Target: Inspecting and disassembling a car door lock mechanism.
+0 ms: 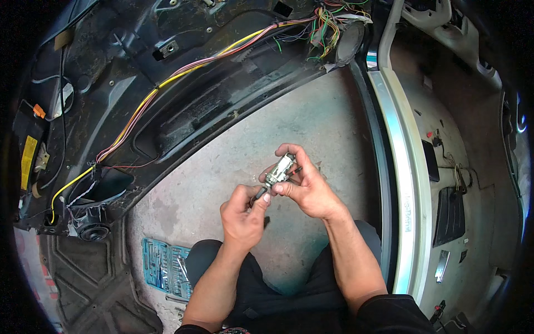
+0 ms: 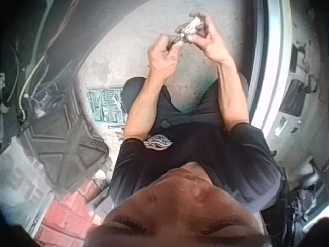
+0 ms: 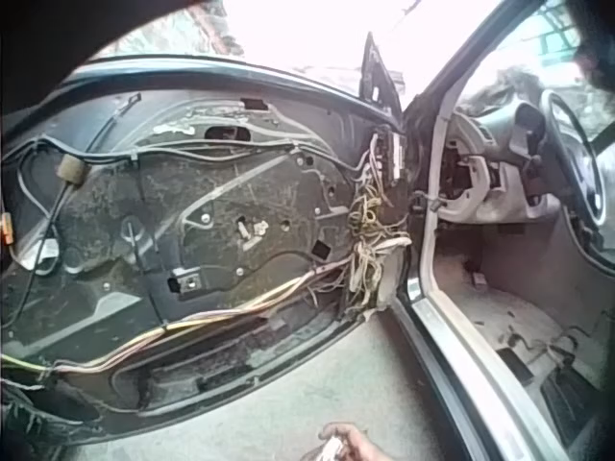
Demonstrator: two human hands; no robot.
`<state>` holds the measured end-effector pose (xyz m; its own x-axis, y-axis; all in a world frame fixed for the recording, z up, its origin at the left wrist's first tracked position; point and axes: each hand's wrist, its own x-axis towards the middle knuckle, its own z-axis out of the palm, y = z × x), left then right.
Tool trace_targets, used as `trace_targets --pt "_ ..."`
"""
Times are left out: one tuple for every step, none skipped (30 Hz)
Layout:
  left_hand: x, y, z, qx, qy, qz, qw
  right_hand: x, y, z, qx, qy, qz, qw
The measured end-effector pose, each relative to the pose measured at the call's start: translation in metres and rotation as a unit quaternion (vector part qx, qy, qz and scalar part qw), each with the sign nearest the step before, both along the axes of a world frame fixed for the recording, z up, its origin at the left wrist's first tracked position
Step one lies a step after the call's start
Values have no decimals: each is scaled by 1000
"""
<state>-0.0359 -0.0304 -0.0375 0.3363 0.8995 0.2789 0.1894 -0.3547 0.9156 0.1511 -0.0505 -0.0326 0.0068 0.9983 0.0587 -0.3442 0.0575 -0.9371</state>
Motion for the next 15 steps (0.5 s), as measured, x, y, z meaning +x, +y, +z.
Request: trace_targets --pt "-2 0 1 -181 -106 -28 977 -2 1 -3 3 -14 0 1000" --pt "-4 1 3 -180 -106 -28 977 -2 0 -3 3 -14 -1 1000" --pt "-5 3 8 -241 -147 -58 958 -2 -1 0 8 -22 -2 1000" --pt "-7 4 11 -300 -186 -85 932 -2 -1 1 12 -29 -2 999" --pt "-9 7 13 -300 -187 -84 932 -3 -1 1 13 -29 -1 1000" --pt "-10 9 14 -390 -271 -119 872 -3 -1 0 21 -32 -5 999" --pt "-11 11 14 -473 -349 -152 795 -3 -1 0 28 -35 -10 999" --pt "-12 12 14 -472 -350 -151 795 -4 -1 -1 28 -35 -10 999" --pt "-13 12 14 -487 -359 -153 782 -5 -1 -2 32 -42 -15 998" --pt "-13 12 14 -502 -369 -156 767 -5 -1 -2 36 -51 -23 998" --pt "-10 8 12 -502 -369 -158 766 -5 -1 -3 36 -52 -25 998" --pt "-4 1 10 -286 -199 -85 934 -5 -1 -4 34 -53 -26 998" --pt "-1 -2 9 -38 -7 -2 999 -5 -1 -4 32 -53 -28 998" --pt "0 1 10 -38 -7 -2 999 -6 -1 -3 32 -53 -27 998" --pt "0 6 11 126 45 2 991 -6 -1 -2 32 -51 -30 998"
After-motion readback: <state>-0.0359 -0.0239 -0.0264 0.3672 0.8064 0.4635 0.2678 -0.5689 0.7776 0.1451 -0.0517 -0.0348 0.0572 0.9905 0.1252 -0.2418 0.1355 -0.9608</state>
